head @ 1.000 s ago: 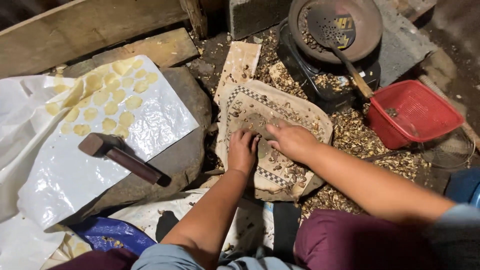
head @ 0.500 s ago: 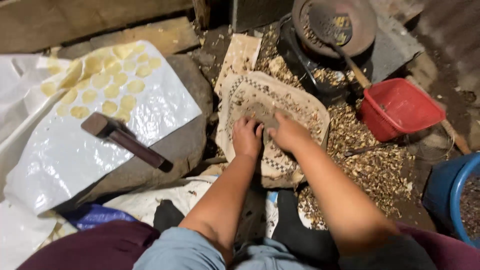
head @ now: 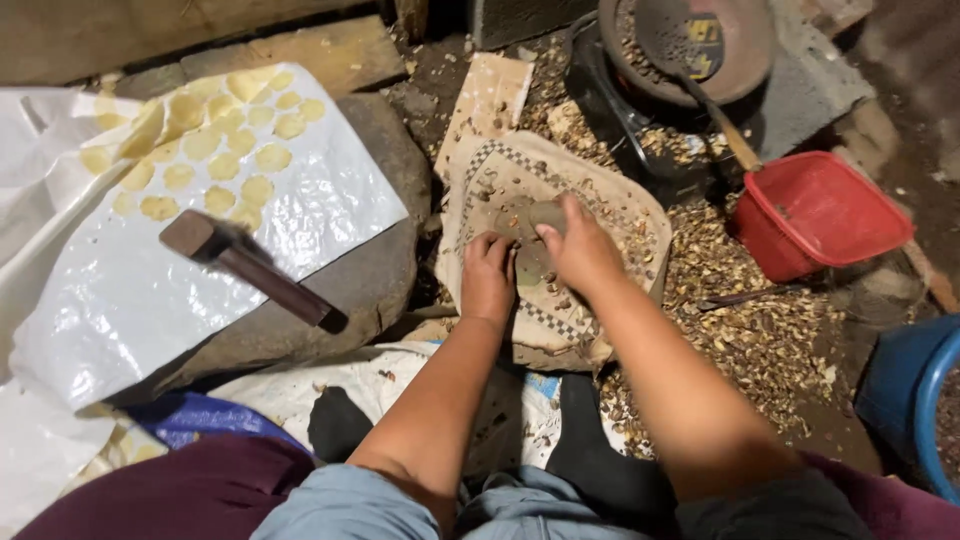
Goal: Crushing food items with a wooden mallet on a stone and stirring a pan with a slotted spoon
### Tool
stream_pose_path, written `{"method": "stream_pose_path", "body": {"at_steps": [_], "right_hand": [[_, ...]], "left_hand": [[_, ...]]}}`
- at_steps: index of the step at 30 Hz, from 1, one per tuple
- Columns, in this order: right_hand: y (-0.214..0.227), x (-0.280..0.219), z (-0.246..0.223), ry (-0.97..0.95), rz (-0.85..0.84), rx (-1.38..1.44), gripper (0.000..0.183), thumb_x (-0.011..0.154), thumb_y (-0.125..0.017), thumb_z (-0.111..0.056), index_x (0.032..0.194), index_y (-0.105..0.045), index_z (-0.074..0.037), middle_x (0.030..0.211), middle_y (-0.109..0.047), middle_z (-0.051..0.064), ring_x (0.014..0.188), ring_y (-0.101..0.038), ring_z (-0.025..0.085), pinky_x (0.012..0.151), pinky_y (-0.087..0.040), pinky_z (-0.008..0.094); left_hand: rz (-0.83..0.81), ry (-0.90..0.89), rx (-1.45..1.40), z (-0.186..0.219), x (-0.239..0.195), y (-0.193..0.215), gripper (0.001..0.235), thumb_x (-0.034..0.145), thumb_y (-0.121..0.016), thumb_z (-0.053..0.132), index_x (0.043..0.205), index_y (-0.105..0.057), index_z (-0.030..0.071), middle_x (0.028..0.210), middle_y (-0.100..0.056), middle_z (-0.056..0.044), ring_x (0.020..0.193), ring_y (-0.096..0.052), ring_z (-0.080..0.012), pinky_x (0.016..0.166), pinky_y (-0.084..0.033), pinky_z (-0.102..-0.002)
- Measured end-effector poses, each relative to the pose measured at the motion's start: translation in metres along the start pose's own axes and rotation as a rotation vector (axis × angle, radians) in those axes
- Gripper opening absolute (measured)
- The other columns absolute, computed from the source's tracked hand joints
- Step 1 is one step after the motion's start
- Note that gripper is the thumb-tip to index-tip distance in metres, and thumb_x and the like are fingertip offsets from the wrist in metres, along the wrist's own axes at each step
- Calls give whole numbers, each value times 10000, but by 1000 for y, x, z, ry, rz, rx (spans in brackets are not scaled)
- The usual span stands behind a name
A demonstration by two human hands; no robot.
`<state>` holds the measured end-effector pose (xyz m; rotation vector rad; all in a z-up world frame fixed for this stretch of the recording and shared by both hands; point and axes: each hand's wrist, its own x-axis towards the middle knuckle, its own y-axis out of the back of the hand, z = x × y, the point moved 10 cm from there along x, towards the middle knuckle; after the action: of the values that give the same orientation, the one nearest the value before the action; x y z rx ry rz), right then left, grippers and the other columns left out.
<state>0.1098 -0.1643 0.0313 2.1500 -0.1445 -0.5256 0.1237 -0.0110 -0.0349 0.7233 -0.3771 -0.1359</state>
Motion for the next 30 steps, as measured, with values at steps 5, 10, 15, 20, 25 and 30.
{"method": "stream_pose_path", "body": {"at_steps": [5,10,15,20,25,30], "right_hand": [[-6,17,15,-108,-144,-71,554,1024,-520,-411,1489,-373,-149,1369,-572,333,1311,-547,495,1081,-446,595],[-2,-1,-6,-86,-167,-220,581,1027,-507,-419,1541,-330,-214,1354,-589,279,1276,-588,449,1037,-485,581],[-12,-11,8,-5,-220,-351,498,1033,-496,-413,1476,-371,-225,1322,-579,262,1242,-608,483,985,-510,614],[12,-8,-18,-26,-16,-57,430,1057,-516,-331,1432,-408,-150,1394,-530,340,1328,-513,523,1036,-456,650],[-12,-7,-28,30,-76,-170,479,1040,-554,-379,1457,-391,-207,1323,-554,281,1244,-576,528,1012,-494,628],[21,-4,1,-64,49,231,469,1051,-564,-320,1445,-396,-128,1356,-538,345,1291,-523,554,1071,-431,641]], "left_hand": [[-9,17,-32,1,3,-1,163,965,-694,251,1101,-703,161,1149,-621,-60,1184,-601,-295,1013,-543,-423],[-26,73,-25,-5,13,-10,161,973,-683,254,1108,-699,168,1177,-615,-58,1190,-591,-296,1005,-544,-444],[-69,72,4,-15,21,-27,194,916,-742,352,1066,-707,233,1168,-597,-21,1167,-580,-283,1007,-536,-445],[-124,58,66,5,14,-16,342,923,-728,381,1220,-675,220,1325,-562,-63,1291,-514,-312,1103,-449,-472],[-26,15,28,-8,4,1,278,970,-673,237,1244,-664,187,1235,-593,-95,1209,-577,-336,1081,-481,-457],[6,-5,-32,-5,2,10,222,981,-669,218,1201,-679,196,1178,-615,-68,1174,-597,-308,1048,-514,-431]]}}
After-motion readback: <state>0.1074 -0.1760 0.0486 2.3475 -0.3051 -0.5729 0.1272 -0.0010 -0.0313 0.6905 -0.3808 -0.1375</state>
